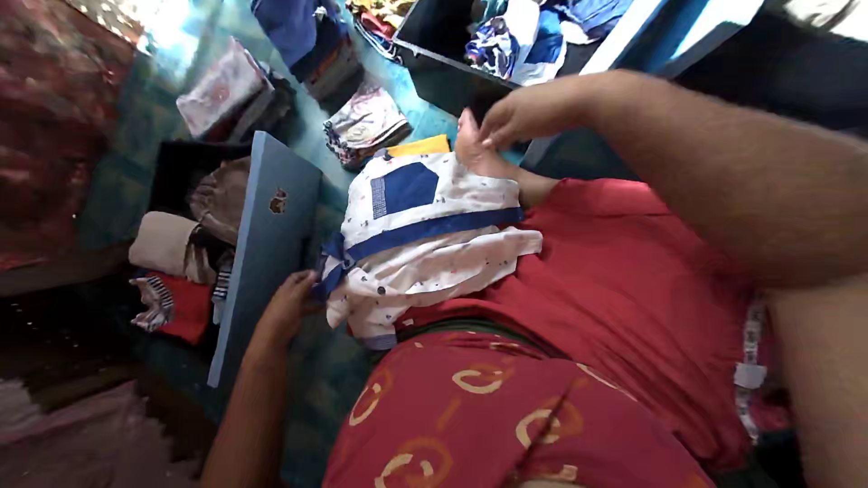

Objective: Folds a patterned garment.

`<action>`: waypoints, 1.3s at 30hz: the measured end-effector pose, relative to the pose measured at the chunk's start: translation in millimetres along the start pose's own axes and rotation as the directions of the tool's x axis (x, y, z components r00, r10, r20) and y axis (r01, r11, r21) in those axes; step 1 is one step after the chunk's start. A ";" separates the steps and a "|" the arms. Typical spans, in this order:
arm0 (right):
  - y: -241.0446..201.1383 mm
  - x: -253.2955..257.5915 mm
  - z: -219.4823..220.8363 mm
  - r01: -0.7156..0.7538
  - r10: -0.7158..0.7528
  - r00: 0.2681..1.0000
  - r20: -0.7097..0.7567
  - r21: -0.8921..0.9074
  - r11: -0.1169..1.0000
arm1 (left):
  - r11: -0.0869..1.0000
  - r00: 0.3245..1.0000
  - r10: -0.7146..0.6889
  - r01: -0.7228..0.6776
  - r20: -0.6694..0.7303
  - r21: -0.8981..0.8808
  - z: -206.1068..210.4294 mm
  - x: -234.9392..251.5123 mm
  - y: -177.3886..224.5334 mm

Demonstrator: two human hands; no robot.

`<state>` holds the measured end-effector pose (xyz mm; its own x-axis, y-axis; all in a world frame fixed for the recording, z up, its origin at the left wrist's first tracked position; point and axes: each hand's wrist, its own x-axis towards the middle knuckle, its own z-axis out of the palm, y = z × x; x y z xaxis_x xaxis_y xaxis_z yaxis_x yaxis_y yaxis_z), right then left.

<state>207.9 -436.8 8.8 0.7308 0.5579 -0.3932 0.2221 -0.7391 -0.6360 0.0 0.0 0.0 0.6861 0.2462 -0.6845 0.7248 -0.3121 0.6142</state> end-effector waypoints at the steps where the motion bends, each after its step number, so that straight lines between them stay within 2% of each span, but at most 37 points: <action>1: 6.2 -2.0 9.8 -0.073 0.072 0.997 0.013 0.039 0.997 | 0.999 0.999 0.043 -0.042 -0.025 0.011 -3.5 14.4 5.2; 4: 25.1 -0.4 38.9 -0.161 0.167 0.986 -0.007 0.233 0.959 | 0.995 0.995 0.098 -0.098 -0.033 0.014 1.9 53.9 27.3; 6: 38.0 5.9 61.7 -0.098 0.140 0.988 -0.057 0.462 0.881 | 0.999 0.998 0.039 -0.039 0.052 0.011 15.5 74.9 42.5; 8: 46.8 14.6 82.2 0.008 0.081 0.989 -0.120 0.609 0.793 | 0.998 0.988 -0.060 0.062 0.143 -0.011 31.6 86.2 56.3; 11: 46.0 22.1 91.6 0.046 0.042 0.991 -0.130 0.609 0.792 | 0.993 0.947 -0.044 0.077 0.318 -0.094 40.6 95.2 65.9; 14: 45.3 19.9 81.4 0.038 -0.004 0.998 -0.060 0.574 0.818 | 0.982 0.931 0.067 0.003 0.359 -0.191 34.4 97.4 70.0; 16: 43.6 16.1 71.5 -0.022 0.030 1.000 -0.003 0.583 0.812 | 0.972 0.925 0.140 -0.060 0.354 -0.227 25.7 97.4 71.0; 18: 47.2 14.8 67.9 -0.020 0.031 0.999 -0.006 0.621 0.784 | 0.954 0.923 0.223 -0.140 0.315 -0.266 15.7 95.9 73.8; 20: 51.2 12.2 65.1 0.063 -0.015 0.997 -0.075 0.702 0.709 | 0.928 0.923 0.314 -0.249 0.223 -0.278 9.9 86.5 81.5; 22: 50.0 8.8 57.4 0.178 -0.085 0.983 -0.161 0.752 0.635 | 0.888 0.894 0.417 -0.362 0.163 -0.285 3.7 76.8 90.1; 23: 46.3 5.9 51.2 0.219 -0.107 0.975 -0.197 0.744 0.632 | 0.865 0.875 0.461 -0.405 0.150 -0.295 0.0 71.9 94.5; 25: 38.2 -2.4 37.7 0.263 -0.122 0.961 -0.249 0.672 0.692 | 0.825 0.841 0.528 -0.476 0.119 -0.304 -7.1 62.9 102.8; 28: 26.0 -23.5 15.1 0.192 -0.070 0.970 -0.233 0.556 0.809 | 0.779 0.799 0.595 -0.546 0.088 -0.307 -16.5 53.9 110.4; 30: 21.0 -39.0 1.8 0.166 -0.044 0.968 -0.247 0.499 0.850 | 0.748 0.765 0.639 -0.594 0.081 -0.298 -20.6 48.2 111.8; 32: 20.2 -53.1 -8.6 0.202 -0.055 0.953 -0.297 0.493 0.846 | 0.707 0.726 0.683 -0.632 0.076 -0.317 -23.3 45.6 109.6; 34: 23.3 -63.2 -13.3 0.333 -0.118 0.923 -0.367 0.605 0.723 | 0.680 0.703 0.708 -0.652 0.068 -0.335 -23.9 41.7 108.1; 36: 23.6 -65.1 -7.1 0.446 -0.152 0.888 -0.434 0.734 0.512 | 0.677 0.710 0.704 -0.655 0.033 -0.337 -21.6 38.4 107.5; 37: 20.3 -63.3 0.9 0.424 -0.111 0.900 -0.422 0.786 0.450 | 0.697 0.740 0.672 -0.636 -0.006 -0.332 -18.4 37.7 106.3; 39: 8.4 -52.7 28.4 0.185 0.090 0.965 -0.247 0.880 0.437 | 0.809 0.851 0.510 -0.524 -0.126 -0.265 -9.2 42.8 100.2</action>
<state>152.9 -461.7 5.3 0.8846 0.3785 -0.2726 -0.3360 0.1120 -0.9352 102.6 -12.3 35.9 0.9614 0.1658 -0.2198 0.2434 -0.1384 0.9600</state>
